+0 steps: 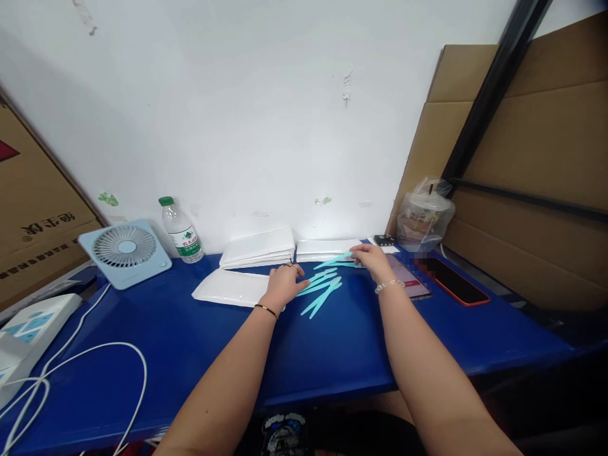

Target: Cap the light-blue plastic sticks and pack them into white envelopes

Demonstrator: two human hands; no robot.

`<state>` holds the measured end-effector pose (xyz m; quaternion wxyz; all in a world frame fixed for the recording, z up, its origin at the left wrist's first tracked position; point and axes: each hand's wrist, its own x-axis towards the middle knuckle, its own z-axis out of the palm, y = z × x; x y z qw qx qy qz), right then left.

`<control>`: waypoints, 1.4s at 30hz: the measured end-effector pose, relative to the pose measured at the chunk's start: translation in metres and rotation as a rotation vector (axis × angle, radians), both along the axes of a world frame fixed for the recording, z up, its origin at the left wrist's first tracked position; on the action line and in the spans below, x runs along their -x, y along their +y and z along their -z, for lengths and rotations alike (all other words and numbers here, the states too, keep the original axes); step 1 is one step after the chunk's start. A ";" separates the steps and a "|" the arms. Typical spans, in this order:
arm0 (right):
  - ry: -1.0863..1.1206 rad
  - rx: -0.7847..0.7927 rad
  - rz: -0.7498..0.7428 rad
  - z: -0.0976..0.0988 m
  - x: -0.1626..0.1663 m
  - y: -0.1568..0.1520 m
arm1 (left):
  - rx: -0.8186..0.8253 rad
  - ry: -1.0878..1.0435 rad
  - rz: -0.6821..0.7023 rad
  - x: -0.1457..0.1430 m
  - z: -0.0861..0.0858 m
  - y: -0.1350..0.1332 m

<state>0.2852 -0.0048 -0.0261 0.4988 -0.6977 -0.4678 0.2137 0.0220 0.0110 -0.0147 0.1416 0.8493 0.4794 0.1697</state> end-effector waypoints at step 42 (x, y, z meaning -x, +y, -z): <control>-0.522 0.094 -0.404 0.002 -0.002 -0.008 | -0.021 0.045 0.445 -0.027 0.005 -0.034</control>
